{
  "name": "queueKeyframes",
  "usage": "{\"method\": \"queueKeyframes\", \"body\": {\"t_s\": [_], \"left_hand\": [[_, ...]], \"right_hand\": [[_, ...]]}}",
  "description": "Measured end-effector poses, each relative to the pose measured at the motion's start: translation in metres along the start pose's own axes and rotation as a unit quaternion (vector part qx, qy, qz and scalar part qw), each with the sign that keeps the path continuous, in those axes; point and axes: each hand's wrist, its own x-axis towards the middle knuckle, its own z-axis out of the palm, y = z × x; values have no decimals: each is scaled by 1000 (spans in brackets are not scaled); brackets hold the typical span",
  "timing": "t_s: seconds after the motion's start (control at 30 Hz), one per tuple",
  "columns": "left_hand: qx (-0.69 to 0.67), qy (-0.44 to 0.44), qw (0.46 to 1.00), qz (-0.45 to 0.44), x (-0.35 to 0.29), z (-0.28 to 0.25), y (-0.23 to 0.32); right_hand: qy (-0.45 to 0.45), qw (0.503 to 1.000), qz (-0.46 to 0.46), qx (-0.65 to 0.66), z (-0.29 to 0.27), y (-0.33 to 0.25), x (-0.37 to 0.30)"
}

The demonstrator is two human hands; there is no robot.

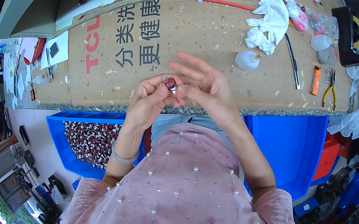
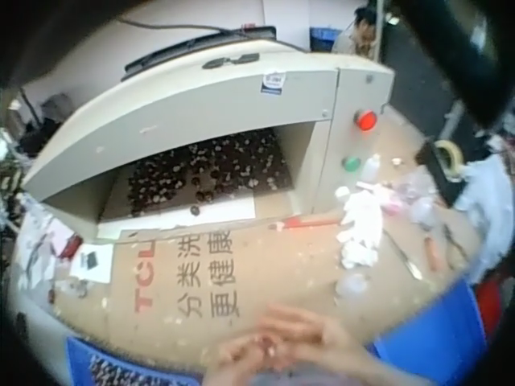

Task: The person assembles small electronic or mechanical components by hand, joining them with glue from a glue bottle.

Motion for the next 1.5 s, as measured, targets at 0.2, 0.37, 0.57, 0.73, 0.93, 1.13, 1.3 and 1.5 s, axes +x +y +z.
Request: {"method": "queueKeyframes", "body": {"t_s": [0.2, 0.37, 0.57, 0.73, 0.93, 1.13, 1.3, 1.5], "left_hand": [[41, -11, 999, 9, -2, -1, -4], [35, -11, 999, -8, -3, -3, -4], [44, 11, 999, -9, -5, 4, -2], [13, 16, 999, -32, -8, 3, -1], [14, 25, 999, -39, -10, 8, 5], [39, 48, 998, -28, -9, 9, 2], [46, 45, 998, -16, -11, 8, -1], [47, 32, 998, -9, -9, 6, -1]], "right_hand": [[-21, 997, 67, -14, -4, 4, 2], [-21, 996, 80, -14, -5, 4, 1], [-14, 995, 91, -36, -9, 6, 3], [-19, 994, 109, -23, -9, 2, 2], [-47, 989, 138, 4, -14, -2, 2], [-26, 993, 119, -1, -12, 5, 2], [-26, 993, 118, 4, -8, 3, 0], [-12, 992, 123, 2, -7, 3, 2]]}}
